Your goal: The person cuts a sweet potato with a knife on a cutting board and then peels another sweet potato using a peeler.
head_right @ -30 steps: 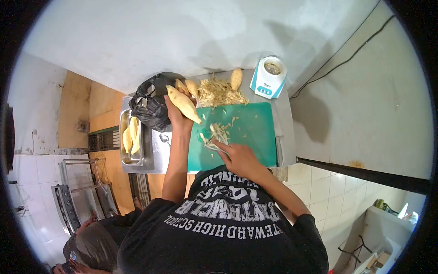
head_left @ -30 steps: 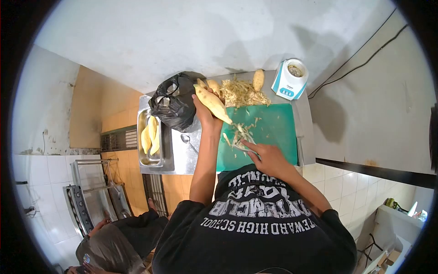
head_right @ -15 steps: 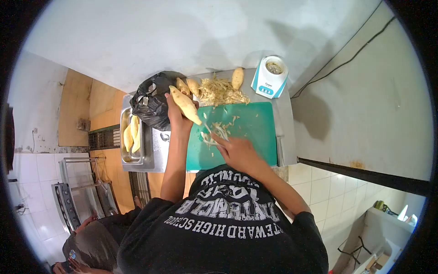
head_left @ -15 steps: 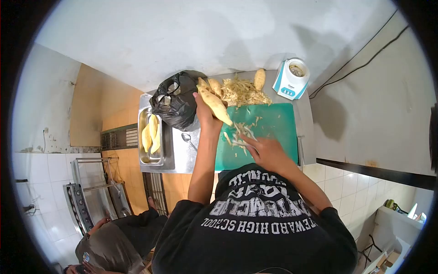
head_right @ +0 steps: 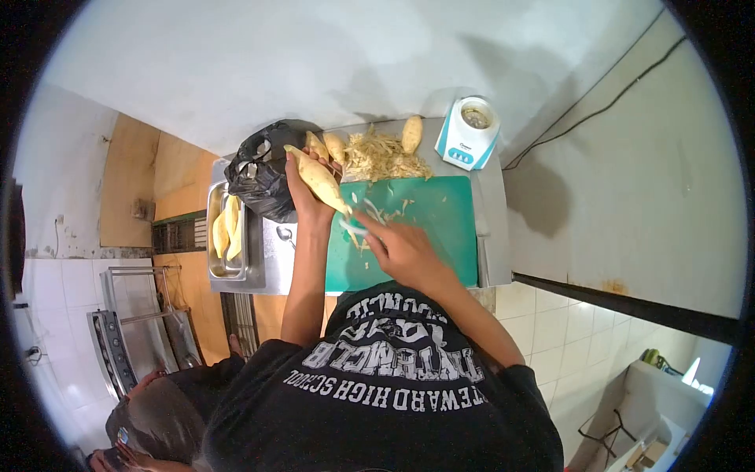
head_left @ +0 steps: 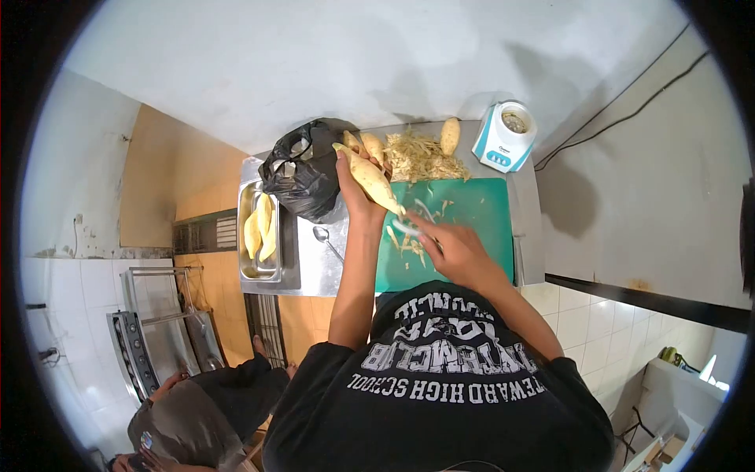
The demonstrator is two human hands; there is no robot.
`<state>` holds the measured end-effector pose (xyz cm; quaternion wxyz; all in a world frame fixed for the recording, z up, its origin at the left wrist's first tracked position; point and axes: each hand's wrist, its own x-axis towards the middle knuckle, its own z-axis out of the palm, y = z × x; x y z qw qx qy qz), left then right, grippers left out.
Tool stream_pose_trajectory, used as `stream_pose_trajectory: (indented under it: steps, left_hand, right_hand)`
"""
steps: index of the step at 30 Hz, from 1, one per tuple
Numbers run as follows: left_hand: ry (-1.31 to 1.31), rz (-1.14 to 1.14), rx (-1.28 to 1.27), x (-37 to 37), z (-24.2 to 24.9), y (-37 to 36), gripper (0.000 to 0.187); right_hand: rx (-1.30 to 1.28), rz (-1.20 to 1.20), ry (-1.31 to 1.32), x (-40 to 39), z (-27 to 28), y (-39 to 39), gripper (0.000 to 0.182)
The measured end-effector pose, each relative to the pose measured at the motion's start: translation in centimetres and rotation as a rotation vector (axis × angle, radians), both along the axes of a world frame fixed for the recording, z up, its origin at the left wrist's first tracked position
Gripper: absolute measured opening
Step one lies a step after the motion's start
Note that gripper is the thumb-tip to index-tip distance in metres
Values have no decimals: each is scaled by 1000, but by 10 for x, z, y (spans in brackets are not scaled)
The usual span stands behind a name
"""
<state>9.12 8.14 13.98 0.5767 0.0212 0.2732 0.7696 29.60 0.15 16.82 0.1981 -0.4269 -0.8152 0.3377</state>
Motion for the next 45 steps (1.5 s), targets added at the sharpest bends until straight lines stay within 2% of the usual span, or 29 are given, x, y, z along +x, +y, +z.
stream_pose_trajectory:
  steps: [2, 4, 6, 8, 10, 14, 16, 20, 21, 26, 28, 31, 37, 41, 43, 45]
  left_hand:
    - [-78, -9, 15, -10, -4, 1, 35]
    - [-97, -15, -7, -13, -2, 3, 38]
    - [-21, 7, -41, -10, -13, 2, 41]
    - [62, -9, -142, 12, 13, -6, 44]
    - [94, -72, -88, 21, 5, -10, 47]
    - [79, -51, -29, 20, 6, -6, 49]
    - [129, 0, -82, 6, -2, -4, 48]
    - [107, 57, -95, -4, 8, 2, 49]
    - [144, 56, -56, -8, 5, 5, 50]
    - [213, -14, -104, 10, 2, -2, 47]
    - [259, -42, -129, 24, 7, -7, 48]
    - [215, -21, -105, 10, 3, -1, 49]
    - [210, 91, -118, -4, 23, 2, 47]
    - [212, 48, -89, 5, 19, -4, 46]
    - [208, -5, -94, 18, 12, -8, 47]
    - [197, -14, -85, 20, 13, -12, 47]
  right_hand:
    - [-20, 29, -4, 10, -17, -11, 44]
    - [55, -17, 151, 14, -32, -17, 43]
    - [-1, -43, 167, 10, 1, -1, 43]
    - [-58, -78, 187, 0, 26, 21, 43]
    - [25, -48, 91, -11, 36, 40, 43]
    - [171, -31, 84, -22, 12, 41, 42]
    - [69, -17, -45, -16, 18, 23, 43]
    - [-19, 32, -61, 6, -7, -6, 43]
    - [-33, 27, 2, 10, -11, -11, 44]
    - [16, -87, 104, -2, 17, 14, 44]
    - [83, -36, 4, -9, 25, 28, 44]
    - [54, -16, -97, -11, 18, 23, 44]
    - [-99, 38, -6, 12, -4, -2, 45]
    - [-68, -80, 93, -1, 24, 13, 44]
    - [81, -34, 41, -11, 28, 26, 48]
    - [78, -40, 9, -17, 21, 24, 48]
